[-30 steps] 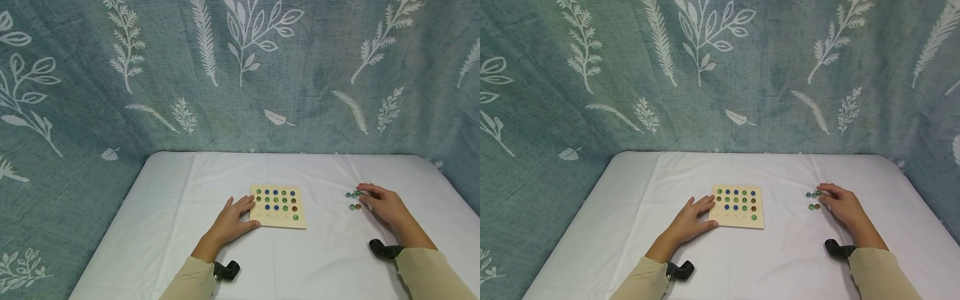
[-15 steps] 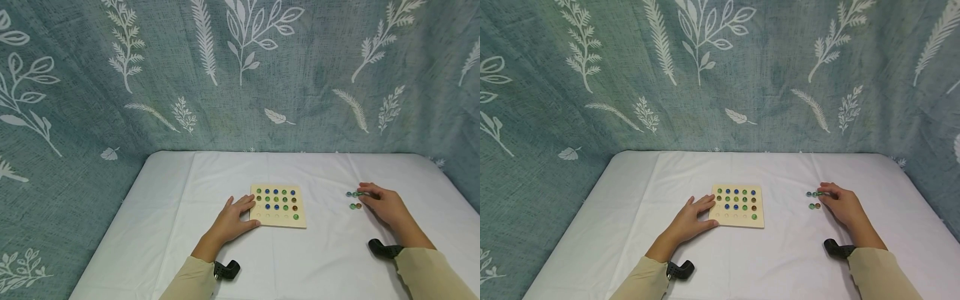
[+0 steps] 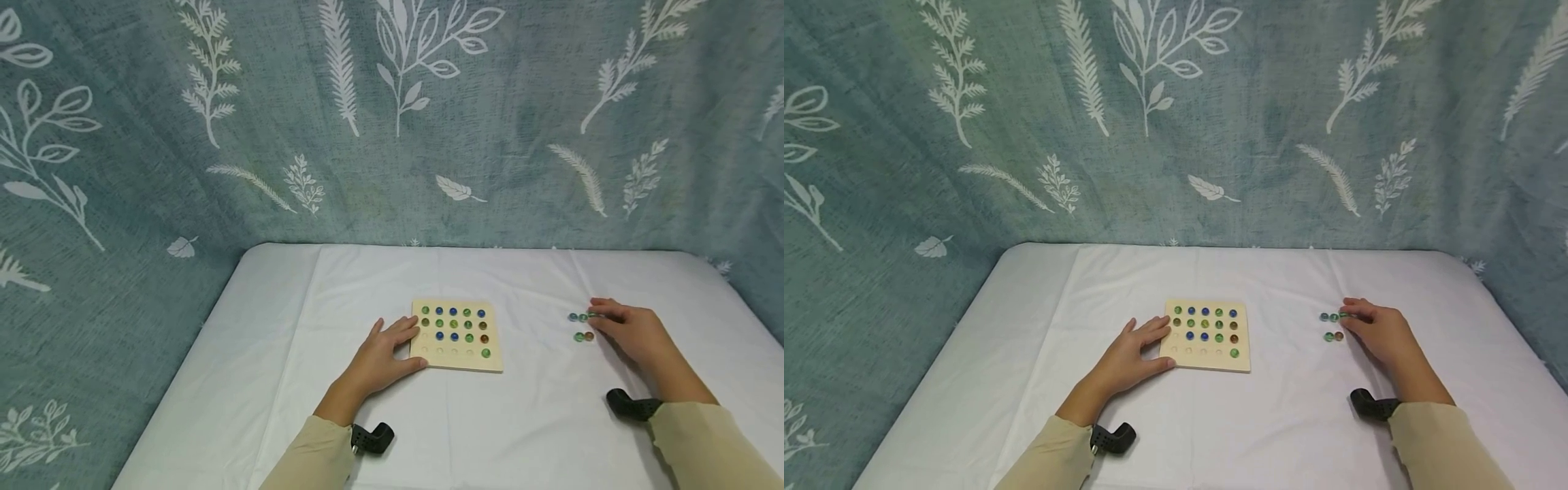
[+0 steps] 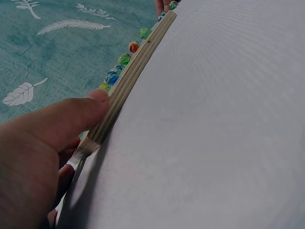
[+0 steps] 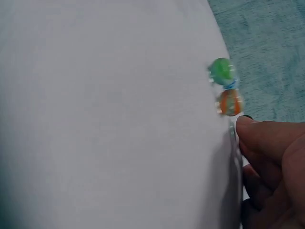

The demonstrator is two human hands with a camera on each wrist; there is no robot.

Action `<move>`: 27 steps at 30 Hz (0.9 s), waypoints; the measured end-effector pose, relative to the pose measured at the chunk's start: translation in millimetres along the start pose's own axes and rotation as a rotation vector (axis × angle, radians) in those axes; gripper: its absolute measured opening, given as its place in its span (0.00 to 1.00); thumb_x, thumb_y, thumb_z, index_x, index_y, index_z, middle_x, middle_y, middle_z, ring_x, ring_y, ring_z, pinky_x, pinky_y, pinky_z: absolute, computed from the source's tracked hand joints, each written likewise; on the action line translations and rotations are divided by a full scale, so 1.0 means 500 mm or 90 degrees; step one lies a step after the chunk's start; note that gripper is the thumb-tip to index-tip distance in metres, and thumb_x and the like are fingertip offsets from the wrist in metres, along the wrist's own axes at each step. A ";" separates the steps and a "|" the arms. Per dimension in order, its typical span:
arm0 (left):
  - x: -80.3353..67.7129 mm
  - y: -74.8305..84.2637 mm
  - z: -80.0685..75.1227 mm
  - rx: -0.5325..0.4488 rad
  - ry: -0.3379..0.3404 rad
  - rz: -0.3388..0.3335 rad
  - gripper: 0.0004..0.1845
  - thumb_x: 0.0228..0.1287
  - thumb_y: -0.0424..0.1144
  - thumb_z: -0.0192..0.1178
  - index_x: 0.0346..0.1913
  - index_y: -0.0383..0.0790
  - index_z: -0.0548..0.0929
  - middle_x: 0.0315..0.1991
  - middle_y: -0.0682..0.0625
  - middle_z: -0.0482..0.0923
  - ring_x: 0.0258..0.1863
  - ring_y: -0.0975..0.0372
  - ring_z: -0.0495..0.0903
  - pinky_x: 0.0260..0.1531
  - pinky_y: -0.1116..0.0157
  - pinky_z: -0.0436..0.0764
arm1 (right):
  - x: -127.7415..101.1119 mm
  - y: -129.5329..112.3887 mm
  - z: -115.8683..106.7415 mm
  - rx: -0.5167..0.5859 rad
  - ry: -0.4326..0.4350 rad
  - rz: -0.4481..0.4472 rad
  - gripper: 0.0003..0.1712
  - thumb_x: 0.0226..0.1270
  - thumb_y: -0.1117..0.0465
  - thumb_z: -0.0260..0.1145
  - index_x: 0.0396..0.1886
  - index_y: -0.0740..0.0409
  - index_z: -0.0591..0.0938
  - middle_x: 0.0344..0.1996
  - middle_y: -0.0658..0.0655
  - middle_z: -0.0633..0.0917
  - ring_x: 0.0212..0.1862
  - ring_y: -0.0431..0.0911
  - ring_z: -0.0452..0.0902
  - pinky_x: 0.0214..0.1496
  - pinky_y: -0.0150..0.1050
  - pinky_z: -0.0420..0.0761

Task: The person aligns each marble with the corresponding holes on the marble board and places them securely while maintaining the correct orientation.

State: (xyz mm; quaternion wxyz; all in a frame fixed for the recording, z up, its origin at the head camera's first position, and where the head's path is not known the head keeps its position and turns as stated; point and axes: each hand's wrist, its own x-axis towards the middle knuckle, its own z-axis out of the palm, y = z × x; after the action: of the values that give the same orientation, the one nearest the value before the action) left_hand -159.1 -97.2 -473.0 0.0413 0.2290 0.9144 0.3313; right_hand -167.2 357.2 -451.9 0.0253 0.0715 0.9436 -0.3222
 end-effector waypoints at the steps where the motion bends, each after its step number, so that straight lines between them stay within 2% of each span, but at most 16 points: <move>1: 0.001 0.000 -0.001 0.002 0.000 0.001 0.38 0.58 0.57 0.69 0.70 0.47 0.73 0.73 0.60 0.63 0.75 0.65 0.59 0.79 0.56 0.42 | 0.000 -0.004 -0.005 0.004 -0.006 0.011 0.35 0.73 0.40 0.56 0.65 0.63 0.76 0.71 0.68 0.66 0.72 0.71 0.54 0.67 0.71 0.61; 6: 0.001 0.001 -0.002 0.001 -0.003 0.002 0.38 0.59 0.56 0.69 0.70 0.46 0.73 0.73 0.60 0.63 0.75 0.65 0.59 0.80 0.56 0.42 | -0.005 -0.027 -0.017 0.024 -0.015 0.050 0.36 0.74 0.38 0.52 0.68 0.60 0.74 0.71 0.70 0.65 0.71 0.73 0.54 0.65 0.71 0.63; 11: 0.000 0.001 -0.002 -0.002 -0.001 0.002 0.38 0.58 0.56 0.69 0.69 0.46 0.73 0.73 0.60 0.63 0.75 0.65 0.59 0.80 0.56 0.42 | -0.006 -0.080 0.002 0.043 -0.002 0.015 0.37 0.74 0.38 0.53 0.68 0.61 0.74 0.73 0.67 0.63 0.74 0.70 0.52 0.67 0.72 0.59; 15: 0.000 0.000 -0.002 -0.003 -0.001 0.001 0.38 0.58 0.56 0.69 0.69 0.46 0.73 0.73 0.60 0.63 0.75 0.65 0.59 0.80 0.56 0.42 | -0.008 -0.144 0.031 0.039 0.004 -0.061 0.37 0.72 0.37 0.57 0.65 0.61 0.76 0.71 0.64 0.67 0.74 0.66 0.56 0.67 0.71 0.61; 18: 0.001 0.000 -0.001 0.000 -0.003 -0.001 0.38 0.58 0.57 0.68 0.70 0.46 0.73 0.73 0.60 0.63 0.75 0.65 0.59 0.80 0.56 0.42 | -0.017 -0.199 0.061 0.024 0.014 -0.131 0.32 0.70 0.40 0.61 0.61 0.61 0.80 0.69 0.63 0.72 0.73 0.63 0.61 0.66 0.69 0.64; 22: 0.000 0.000 0.000 0.002 -0.004 -0.005 0.38 0.58 0.57 0.69 0.70 0.47 0.73 0.73 0.61 0.63 0.75 0.65 0.59 0.80 0.57 0.42 | -0.030 -0.266 0.107 0.010 -0.002 -0.212 0.23 0.69 0.49 0.65 0.55 0.61 0.84 0.66 0.60 0.76 0.73 0.58 0.62 0.67 0.65 0.68; 27: 0.001 0.003 -0.002 0.000 -0.010 -0.012 0.37 0.58 0.57 0.68 0.70 0.48 0.73 0.73 0.61 0.62 0.75 0.66 0.58 0.80 0.57 0.41 | -0.041 -0.327 0.162 -0.012 -0.020 -0.308 0.14 0.66 0.58 0.68 0.47 0.60 0.87 0.62 0.59 0.80 0.72 0.58 0.64 0.70 0.61 0.68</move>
State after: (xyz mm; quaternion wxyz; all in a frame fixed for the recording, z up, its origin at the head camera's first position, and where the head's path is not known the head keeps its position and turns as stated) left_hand -159.2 -96.9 -471.2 0.0517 0.2227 0.9162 0.3290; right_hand -171.3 177.2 -415.2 -0.0370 -0.1622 0.9357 -0.3111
